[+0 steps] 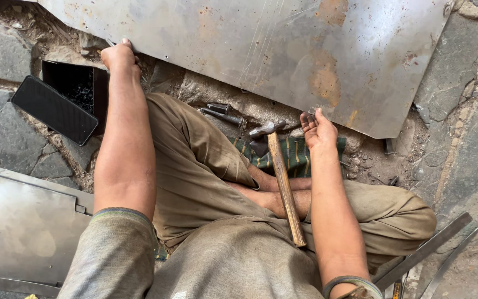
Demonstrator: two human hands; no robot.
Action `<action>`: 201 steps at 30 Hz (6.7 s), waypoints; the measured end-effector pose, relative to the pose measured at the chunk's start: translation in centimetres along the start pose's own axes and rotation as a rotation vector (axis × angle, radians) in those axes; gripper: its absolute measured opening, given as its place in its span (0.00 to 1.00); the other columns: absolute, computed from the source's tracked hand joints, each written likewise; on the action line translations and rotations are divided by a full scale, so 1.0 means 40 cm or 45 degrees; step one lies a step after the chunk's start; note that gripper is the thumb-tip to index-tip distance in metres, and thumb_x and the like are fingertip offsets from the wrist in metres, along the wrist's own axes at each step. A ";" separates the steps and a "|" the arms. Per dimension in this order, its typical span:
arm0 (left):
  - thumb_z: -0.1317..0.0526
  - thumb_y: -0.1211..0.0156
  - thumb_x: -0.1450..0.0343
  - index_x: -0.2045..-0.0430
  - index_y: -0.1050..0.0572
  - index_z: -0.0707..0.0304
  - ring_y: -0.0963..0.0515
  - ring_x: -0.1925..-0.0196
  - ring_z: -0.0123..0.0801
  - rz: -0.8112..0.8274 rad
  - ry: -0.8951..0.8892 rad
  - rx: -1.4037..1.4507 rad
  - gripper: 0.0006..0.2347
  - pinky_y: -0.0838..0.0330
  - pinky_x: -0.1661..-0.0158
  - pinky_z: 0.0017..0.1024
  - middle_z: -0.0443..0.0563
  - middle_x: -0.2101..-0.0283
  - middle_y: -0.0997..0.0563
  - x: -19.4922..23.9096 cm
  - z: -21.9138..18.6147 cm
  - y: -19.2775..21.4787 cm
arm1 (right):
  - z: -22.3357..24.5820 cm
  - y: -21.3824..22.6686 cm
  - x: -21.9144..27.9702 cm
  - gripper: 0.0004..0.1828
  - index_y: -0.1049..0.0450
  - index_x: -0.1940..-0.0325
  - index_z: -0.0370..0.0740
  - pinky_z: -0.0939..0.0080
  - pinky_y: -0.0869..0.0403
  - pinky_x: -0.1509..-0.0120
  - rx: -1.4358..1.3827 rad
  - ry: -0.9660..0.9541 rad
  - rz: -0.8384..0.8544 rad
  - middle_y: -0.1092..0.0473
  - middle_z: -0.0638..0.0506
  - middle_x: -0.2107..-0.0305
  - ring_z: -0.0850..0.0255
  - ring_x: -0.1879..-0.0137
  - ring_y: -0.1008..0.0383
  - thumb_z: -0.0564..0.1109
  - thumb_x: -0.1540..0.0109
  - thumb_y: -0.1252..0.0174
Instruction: The person hammers metal sheets on the floor, using a hammer to flatten or shape the metal pieces one at a time and marking them by hand.
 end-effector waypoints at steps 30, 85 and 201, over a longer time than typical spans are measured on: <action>0.66 0.58 0.23 0.61 0.28 0.71 0.28 0.77 0.22 -0.145 0.068 -0.086 0.08 0.36 0.77 0.21 0.59 0.66 0.20 -0.051 0.055 0.032 | 0.027 0.100 -0.167 0.09 0.30 0.53 0.30 0.48 0.17 0.57 -0.016 -0.021 -0.100 0.26 0.40 0.63 0.50 0.62 0.22 0.40 0.31 0.45; 0.66 0.28 0.36 0.69 0.22 0.79 0.22 0.68 0.36 0.308 -0.047 -0.159 0.12 0.26 0.66 0.37 0.58 0.67 0.17 0.406 0.356 -0.221 | 0.083 -0.003 0.535 0.19 0.32 0.57 0.42 0.65 0.27 0.77 1.318 0.439 0.652 0.31 0.55 0.78 0.66 0.78 0.30 0.59 0.29 0.56; 0.63 0.35 0.31 0.79 0.24 0.69 0.28 0.81 0.27 0.605 -0.239 -0.286 0.09 0.38 0.81 0.30 0.48 0.80 0.24 0.352 0.331 -0.284 | -0.210 0.165 0.554 0.21 0.33 0.41 0.35 0.66 0.31 0.77 0.435 -0.700 0.592 0.31 0.49 0.76 0.63 0.77 0.30 0.48 0.35 0.41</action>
Point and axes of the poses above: each hand's wrist, its own x-axis away from the middle knuckle, its own y-axis out of the back of the hand, z = x × y, the point moved 9 cm from there along -x, towards the middle knuckle
